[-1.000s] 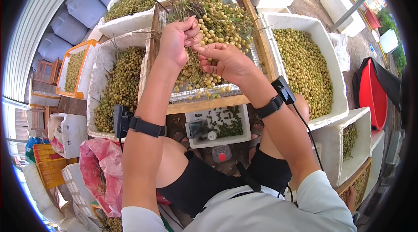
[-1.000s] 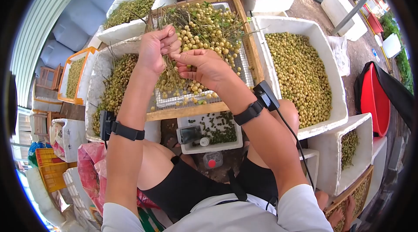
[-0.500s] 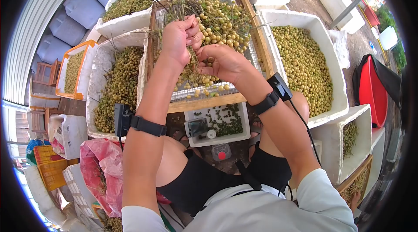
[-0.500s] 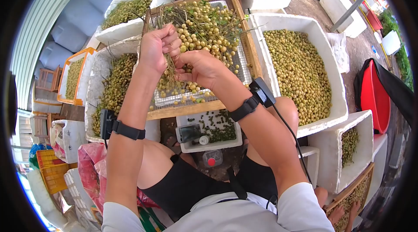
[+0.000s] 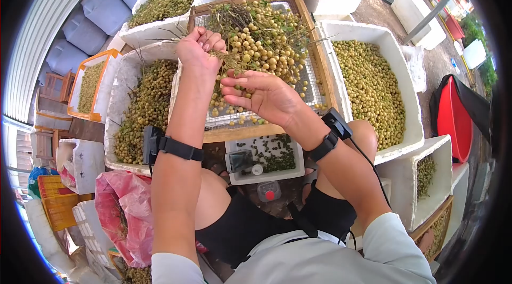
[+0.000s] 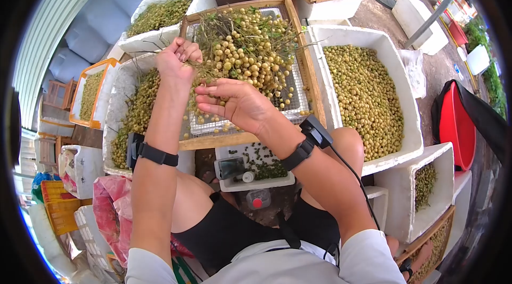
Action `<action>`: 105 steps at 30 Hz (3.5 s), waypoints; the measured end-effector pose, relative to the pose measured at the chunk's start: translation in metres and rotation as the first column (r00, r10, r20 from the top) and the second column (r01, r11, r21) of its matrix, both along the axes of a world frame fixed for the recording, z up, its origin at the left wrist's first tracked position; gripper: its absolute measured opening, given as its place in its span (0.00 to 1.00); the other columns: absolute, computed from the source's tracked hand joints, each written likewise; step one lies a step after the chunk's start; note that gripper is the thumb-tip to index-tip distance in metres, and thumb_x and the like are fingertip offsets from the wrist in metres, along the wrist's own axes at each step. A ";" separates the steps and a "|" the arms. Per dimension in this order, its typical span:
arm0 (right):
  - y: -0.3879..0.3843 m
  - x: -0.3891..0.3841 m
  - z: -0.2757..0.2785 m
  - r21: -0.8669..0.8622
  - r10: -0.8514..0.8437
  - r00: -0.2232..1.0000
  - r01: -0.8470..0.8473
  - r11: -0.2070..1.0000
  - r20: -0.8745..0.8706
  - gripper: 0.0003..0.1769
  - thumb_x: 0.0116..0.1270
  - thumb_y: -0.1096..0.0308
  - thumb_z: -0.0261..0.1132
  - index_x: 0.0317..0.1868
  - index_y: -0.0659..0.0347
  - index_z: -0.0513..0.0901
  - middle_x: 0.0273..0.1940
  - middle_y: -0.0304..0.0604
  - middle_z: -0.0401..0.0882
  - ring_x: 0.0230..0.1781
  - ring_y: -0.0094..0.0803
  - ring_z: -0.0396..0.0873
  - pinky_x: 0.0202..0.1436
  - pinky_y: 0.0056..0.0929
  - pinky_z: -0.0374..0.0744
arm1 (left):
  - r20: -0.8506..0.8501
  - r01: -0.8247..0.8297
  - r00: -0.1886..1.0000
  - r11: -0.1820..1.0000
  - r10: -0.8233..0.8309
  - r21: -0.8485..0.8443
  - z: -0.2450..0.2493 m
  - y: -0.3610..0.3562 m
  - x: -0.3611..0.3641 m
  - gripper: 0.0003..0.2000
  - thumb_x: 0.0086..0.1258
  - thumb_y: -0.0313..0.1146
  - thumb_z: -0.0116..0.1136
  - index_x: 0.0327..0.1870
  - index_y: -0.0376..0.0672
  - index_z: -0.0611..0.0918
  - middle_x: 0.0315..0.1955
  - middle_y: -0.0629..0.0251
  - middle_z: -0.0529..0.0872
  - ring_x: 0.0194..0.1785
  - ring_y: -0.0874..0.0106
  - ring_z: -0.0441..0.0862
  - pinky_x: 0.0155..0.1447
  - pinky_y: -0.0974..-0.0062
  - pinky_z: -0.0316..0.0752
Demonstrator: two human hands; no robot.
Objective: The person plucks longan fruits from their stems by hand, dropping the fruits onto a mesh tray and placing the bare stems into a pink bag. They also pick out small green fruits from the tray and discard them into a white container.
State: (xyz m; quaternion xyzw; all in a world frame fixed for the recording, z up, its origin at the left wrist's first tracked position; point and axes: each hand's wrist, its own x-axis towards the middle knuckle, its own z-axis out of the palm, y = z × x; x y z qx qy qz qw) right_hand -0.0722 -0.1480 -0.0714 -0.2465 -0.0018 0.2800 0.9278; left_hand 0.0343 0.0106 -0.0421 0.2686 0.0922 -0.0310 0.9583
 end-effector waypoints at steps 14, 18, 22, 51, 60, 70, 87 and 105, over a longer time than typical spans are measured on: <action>-0.015 0.000 0.004 -0.130 0.047 0.995 -0.059 0.990 -0.090 0.07 0.63 0.76 0.59 0.40 0.70 0.79 0.32 0.44 0.80 0.28 0.31 0.82 0.33 0.30 0.88 | 0.031 0.105 0.993 0.982 -0.111 0.158 -0.027 0.014 0.017 0.14 0.80 0.38 0.42 0.28 0.50 0.69 0.13 0.80 0.56 0.14 0.82 0.52 0.24 0.77 0.51; -0.013 -0.002 -0.005 -0.109 0.007 0.986 -0.026 0.994 -0.169 0.07 0.65 0.77 0.58 0.43 0.69 0.78 0.31 0.43 0.80 0.26 0.28 0.81 0.34 0.30 0.88 | 0.021 0.088 0.996 0.990 -0.091 0.112 -0.017 0.006 0.012 0.14 0.80 0.37 0.42 0.28 0.48 0.68 0.14 0.78 0.57 0.14 0.82 0.52 0.24 0.78 0.50; -0.049 -0.024 0.006 -0.132 -0.124 0.983 0.106 0.986 -0.136 0.08 0.72 0.74 0.57 0.48 0.67 0.77 0.32 0.42 0.81 0.25 0.22 0.79 0.29 0.22 0.83 | 0.094 0.087 0.992 0.996 -0.088 0.019 -0.031 0.022 0.032 0.15 0.80 0.34 0.43 0.27 0.43 0.68 0.15 0.74 0.58 0.16 0.80 0.52 0.24 0.79 0.47; -0.341 -0.107 -0.138 -0.787 -0.104 0.804 0.532 -0.312 0.585 0.17 0.67 0.66 0.65 0.49 0.71 0.85 0.40 0.47 0.87 0.40 0.29 0.83 0.48 0.27 0.79 | 0.468 -0.462 0.739 -0.141 0.485 0.876 0.115 0.307 -0.317 0.11 0.76 0.37 0.57 0.37 0.39 0.78 0.24 0.70 0.76 0.30 0.80 0.72 0.38 0.80 0.68; -0.275 -0.063 0.004 -0.783 -0.064 0.791 0.586 -0.211 0.609 0.23 0.71 0.58 0.63 0.59 0.64 0.81 0.49 0.39 0.83 0.48 0.22 0.78 0.49 0.19 0.72 | -0.527 0.480 0.764 0.219 0.373 0.850 -0.050 0.407 -0.401 0.20 0.67 0.33 0.64 0.56 0.35 0.74 0.36 0.57 0.83 0.38 0.69 0.82 0.32 0.68 0.78; -0.171 -0.071 0.105 -0.524 0.278 0.599 0.797 -0.300 0.751 0.15 0.67 0.63 0.65 0.48 0.66 0.86 0.38 0.46 0.88 0.38 0.29 0.84 0.44 0.27 0.80 | -0.540 0.547 0.783 -0.754 0.309 0.363 -0.019 0.351 -0.412 0.13 0.66 0.29 0.55 0.49 0.37 0.82 0.39 0.41 0.85 0.47 0.46 0.83 0.50 0.54 0.76; -0.083 0.104 -0.003 -0.548 0.420 0.578 0.811 -0.202 0.700 0.10 0.59 0.63 0.67 0.29 0.61 0.87 0.29 0.53 0.84 0.32 0.50 0.83 0.40 0.45 0.82 | 0.195 0.326 0.884 -0.860 0.424 0.394 0.041 0.358 -0.338 0.16 0.67 0.36 0.63 0.51 0.35 0.84 0.44 0.49 0.86 0.44 0.55 0.84 0.54 0.58 0.76; 0.029 0.152 -0.004 -0.435 0.475 0.473 0.879 -0.196 0.742 0.16 0.53 0.72 0.67 0.45 0.51 0.88 0.50 0.47 0.79 0.54 0.45 0.76 0.50 0.39 0.79 | 0.021 -0.084 0.990 -0.459 -0.140 0.885 -0.031 0.014 0.013 0.21 0.65 0.31 0.63 0.60 0.39 0.80 0.43 0.49 0.87 0.50 0.52 0.84 0.53 0.57 0.77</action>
